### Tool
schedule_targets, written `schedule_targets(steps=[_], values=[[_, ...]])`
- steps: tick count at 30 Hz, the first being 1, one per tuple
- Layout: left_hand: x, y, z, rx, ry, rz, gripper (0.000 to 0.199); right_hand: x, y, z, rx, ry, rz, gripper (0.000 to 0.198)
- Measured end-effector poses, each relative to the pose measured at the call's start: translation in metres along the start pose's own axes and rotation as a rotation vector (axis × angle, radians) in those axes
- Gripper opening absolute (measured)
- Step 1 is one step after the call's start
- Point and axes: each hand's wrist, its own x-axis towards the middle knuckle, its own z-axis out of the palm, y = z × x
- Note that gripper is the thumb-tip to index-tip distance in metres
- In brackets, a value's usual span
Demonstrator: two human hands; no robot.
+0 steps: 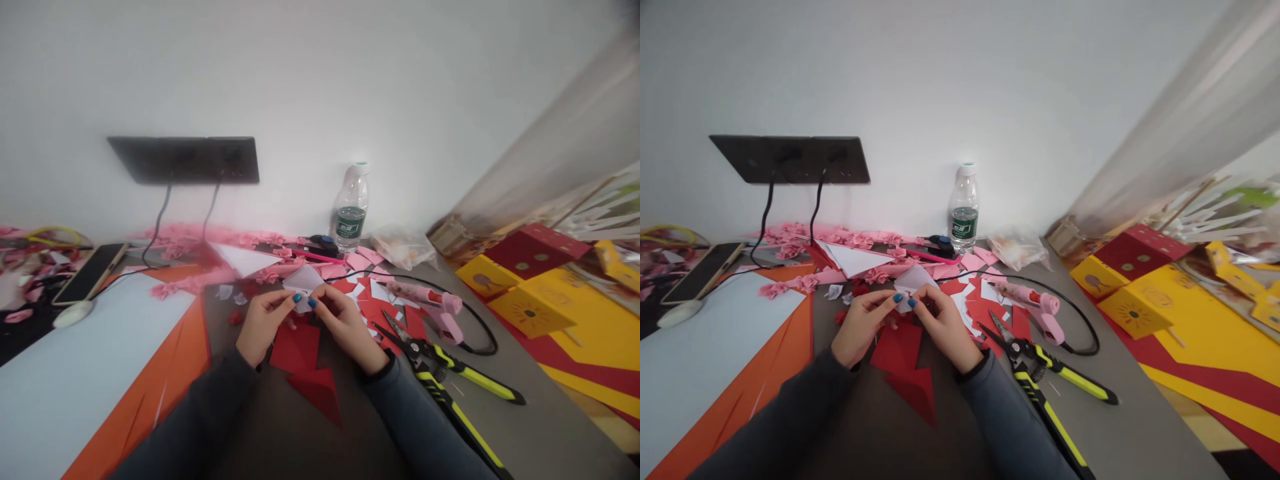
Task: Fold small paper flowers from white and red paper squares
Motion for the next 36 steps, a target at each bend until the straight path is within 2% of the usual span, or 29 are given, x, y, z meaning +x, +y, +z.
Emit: schedule_targets(steps=[11, 19, 24, 29, 33, 36], values=[[-0.002, 0.005, 0.002, 0.083, 0.071, 0.061, 0.02, 0.001, 0.001, -0.001, -0.01, -0.053, 0.043, 0.025], [-0.003, 0.0, 0.003, 0.108, 0.103, 0.16, 0.017, -0.001, -0.002, 0.001, -0.04, -0.059, 0.0, 0.027], [-0.003, 0.005, 0.006, 0.054, 0.052, 0.1, 0.017, 0.0, 0.002, 0.002, 0.062, 0.038, 0.023, 0.027], [-0.005, 0.009, 0.005, 0.103, -0.055, 0.111, 0.015, 0.002, 0.006, -0.003, 0.126, 0.112, 0.028, 0.029], [-0.006, 0.01, 0.003, 0.148, -0.113, 0.171, 0.011, 0.002, 0.005, -0.007, 0.09, 0.046, 0.036, 0.031], [-0.005, 0.013, 0.0, 0.169, -0.145, 0.164, 0.008, 0.002, 0.003, -0.009, 0.021, 0.013, 0.027, 0.03]])
